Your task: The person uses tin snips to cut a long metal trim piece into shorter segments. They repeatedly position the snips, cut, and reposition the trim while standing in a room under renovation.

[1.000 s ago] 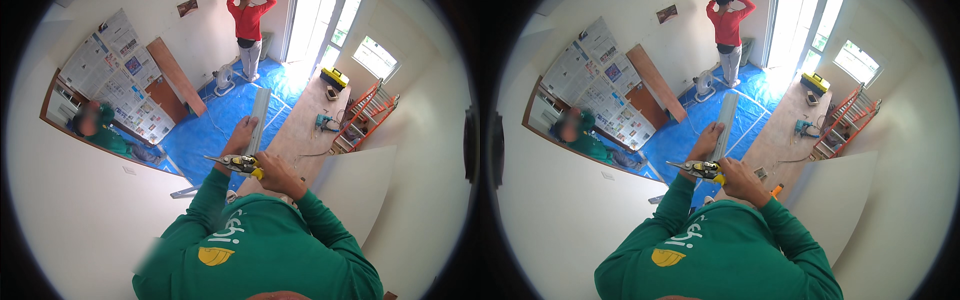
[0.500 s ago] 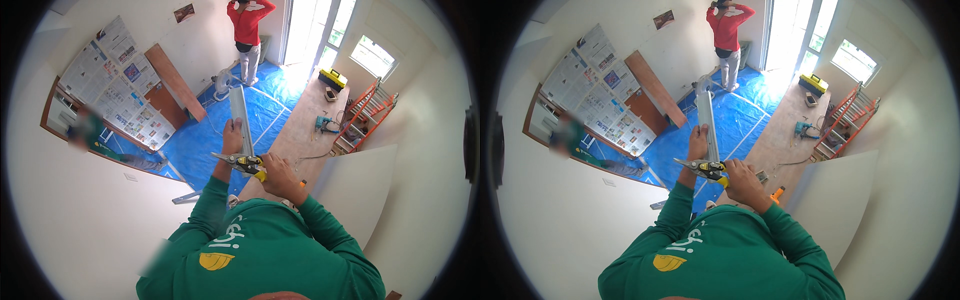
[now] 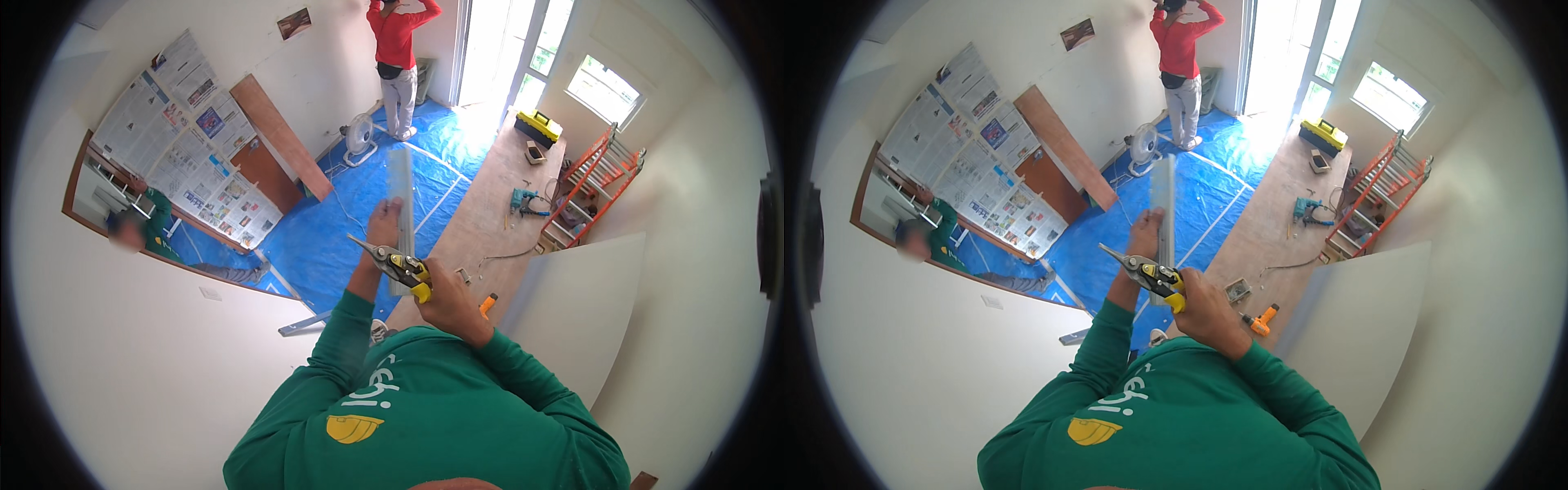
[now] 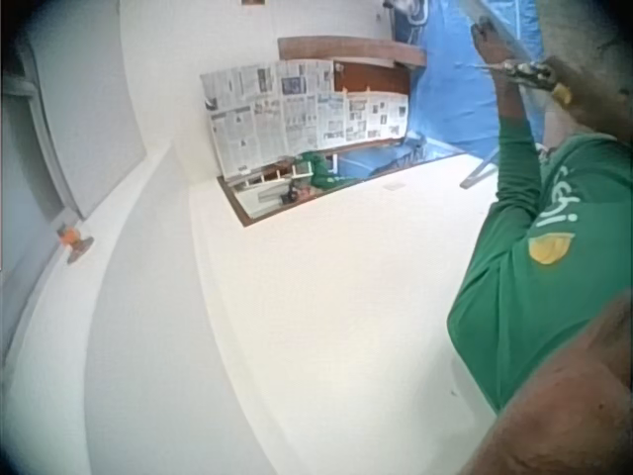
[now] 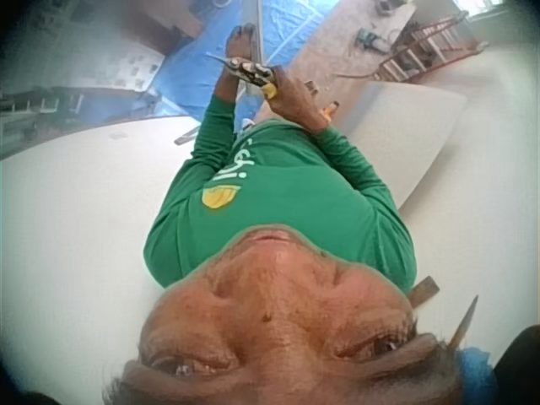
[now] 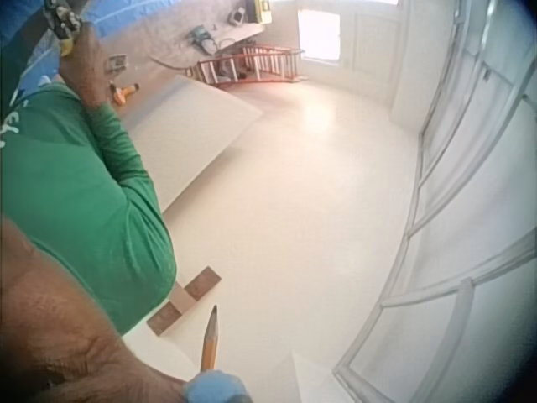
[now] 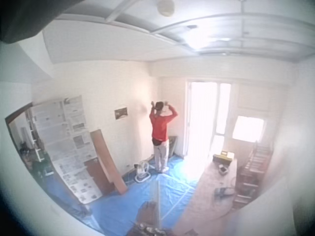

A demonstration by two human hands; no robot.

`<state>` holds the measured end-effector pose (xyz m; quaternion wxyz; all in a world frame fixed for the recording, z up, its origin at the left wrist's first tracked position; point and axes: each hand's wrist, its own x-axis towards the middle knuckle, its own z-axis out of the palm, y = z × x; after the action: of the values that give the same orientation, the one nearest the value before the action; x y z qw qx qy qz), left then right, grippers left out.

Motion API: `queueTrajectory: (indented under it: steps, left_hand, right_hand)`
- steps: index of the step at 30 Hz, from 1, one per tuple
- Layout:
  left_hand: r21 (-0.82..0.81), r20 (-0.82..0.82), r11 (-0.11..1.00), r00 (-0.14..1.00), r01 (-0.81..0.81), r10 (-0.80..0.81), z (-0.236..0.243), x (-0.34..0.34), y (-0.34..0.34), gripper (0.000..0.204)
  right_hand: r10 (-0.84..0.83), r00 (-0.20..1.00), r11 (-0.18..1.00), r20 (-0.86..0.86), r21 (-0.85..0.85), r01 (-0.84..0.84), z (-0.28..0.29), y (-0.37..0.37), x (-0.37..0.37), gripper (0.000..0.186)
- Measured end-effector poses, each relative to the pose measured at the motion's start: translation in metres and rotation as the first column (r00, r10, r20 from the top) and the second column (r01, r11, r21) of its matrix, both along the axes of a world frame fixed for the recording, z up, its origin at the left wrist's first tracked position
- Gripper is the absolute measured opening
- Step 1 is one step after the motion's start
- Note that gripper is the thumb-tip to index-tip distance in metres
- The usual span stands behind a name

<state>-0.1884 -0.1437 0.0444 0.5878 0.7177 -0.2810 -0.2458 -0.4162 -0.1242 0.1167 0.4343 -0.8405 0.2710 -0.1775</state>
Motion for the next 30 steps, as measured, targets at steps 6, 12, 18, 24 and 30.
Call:
queueTrajectory:
  steps: [6,12,18,24,30]
  left_hand:
    - [-0.074,0.018,0.97,0.972,-0.231,0.233,-0.008,0.006,-0.007,0.045]
    - [0.011,-0.082,1.0,0.997,0.008,-0.007,-0.006,-0.005,-0.004,0.04]
    - [-0.06,-0.003,0.985,0.987,-0.159,0.159,-0.01,-0.015,-0.007,0.039]
    - [-0.099,-0.129,0.995,0.992,-0.025,0.013,-0.003,-0.017,0.001,0.042]
    - [-0.019,-0.058,0.995,0.993,0.102,-0.102,0.001,-0.033,-0.001,0.042]
  right_hand:
    - [-0.05,0.997,0.961,-0.056,-0.276,0.033,-0.011,-0.004,-0.002,0.046]
    - [0.166,0.972,0.959,-0.168,-0.2,-0.198,0.006,-0.014,-0.013,0.046]
    - [0.042,0.958,0.916,-0.283,-0.373,-0.15,0.016,-0.005,-0.016,0.045]
    - [0.103,0.965,0.956,-0.24,-0.243,-0.163,0.015,-0.008,-0.018,0.05]
    - [0.13,0.978,0.958,-0.165,-0.232,-0.166,0.022,-0.018,-0.022,0.041]
